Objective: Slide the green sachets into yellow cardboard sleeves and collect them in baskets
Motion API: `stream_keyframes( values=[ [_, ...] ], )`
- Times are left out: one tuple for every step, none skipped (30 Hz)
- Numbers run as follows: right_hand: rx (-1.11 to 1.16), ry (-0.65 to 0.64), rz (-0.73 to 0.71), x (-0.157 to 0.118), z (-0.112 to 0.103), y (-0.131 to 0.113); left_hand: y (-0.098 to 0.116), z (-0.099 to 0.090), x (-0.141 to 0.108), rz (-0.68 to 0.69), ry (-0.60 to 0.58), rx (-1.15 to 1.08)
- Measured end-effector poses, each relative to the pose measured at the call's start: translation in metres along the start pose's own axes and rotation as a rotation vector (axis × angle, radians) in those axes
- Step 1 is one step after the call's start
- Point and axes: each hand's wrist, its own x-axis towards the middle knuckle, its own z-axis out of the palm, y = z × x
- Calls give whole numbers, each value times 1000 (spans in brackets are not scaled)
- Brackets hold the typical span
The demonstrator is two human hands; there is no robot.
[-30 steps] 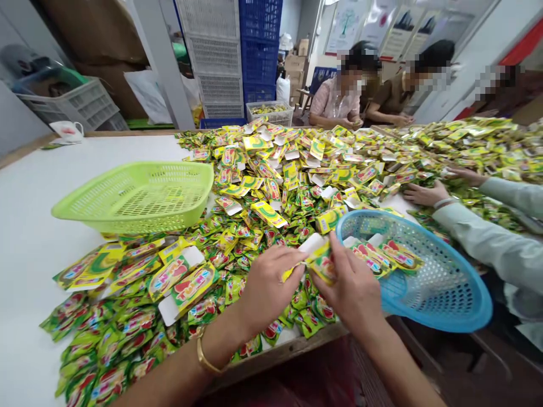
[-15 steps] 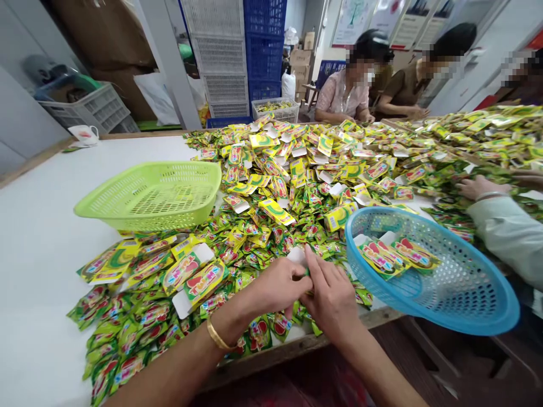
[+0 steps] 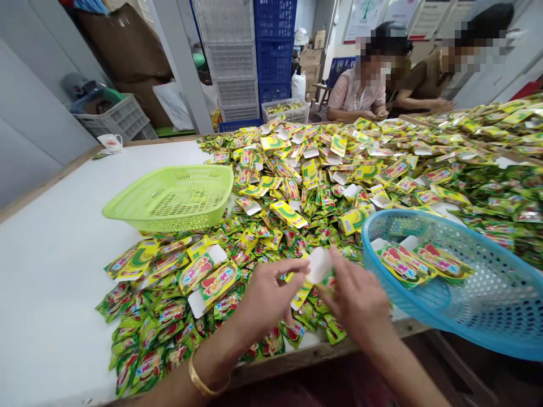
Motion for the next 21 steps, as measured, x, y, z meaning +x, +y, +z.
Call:
stream_keyframes(
  values=[
    [-50,17,62,2,-7,16,-4,-11,7,35,91,63],
    [-109,29,151,5,-16,34,-9,-23,17,75,191,173],
    [-185,51,268,9,-26,53,-16,-36,29,117,310,319],
    [-251,61,364,14,-37,70,-24,-47,41,148,411,513],
    [-316,86,439,19,-47,84,-33,-57,52,129,439,715],
    [-357,128,479,23,-54,92,-42,-65,63,83,432,882],
    [-375,179,474,26,-58,95,-50,-70,72,36,403,1006],
    [-362,227,421,27,-58,91,-57,-72,78,-3,373,1088],
    [-307,245,320,26,-54,81,-62,-74,82,-22,360,1132],
    [-227,229,188,22,-45,68,-65,-74,83,-25,363,1146],
    [-131,174,35,16,-33,51,-66,-74,82,-21,384,1136],
    [-16,55,-106,9,-19,34,-66,-75,79,-21,414,1108],
    [27,-29,-204,1,-4,18,-64,-76,75,-28,439,1062],
    [40,-125,-254,-6,10,4,-61,-78,71,-32,452,991],
    [41,-190,-269,-12,23,-7,-58,-81,68,-27,451,896],
    [25,-243,-274,-16,34,-14,-55,-83,66,-9,436,788],
    [13,-288,-276,-18,42,-18,-52,-83,66,23,409,681],
    [5,-325,-281,-17,48,-20,-49,-83,68,59,372,594],
    [1,-364,-292,-16,53,-20,-48,-81,73,90,332,557],
    [-1,-406,-303,-12,56,-20,-46,-77,80,112,294,572],
    [-2,-447,-312,-9,59,-19,-45,-73,88,123,264,625]
  ],
)
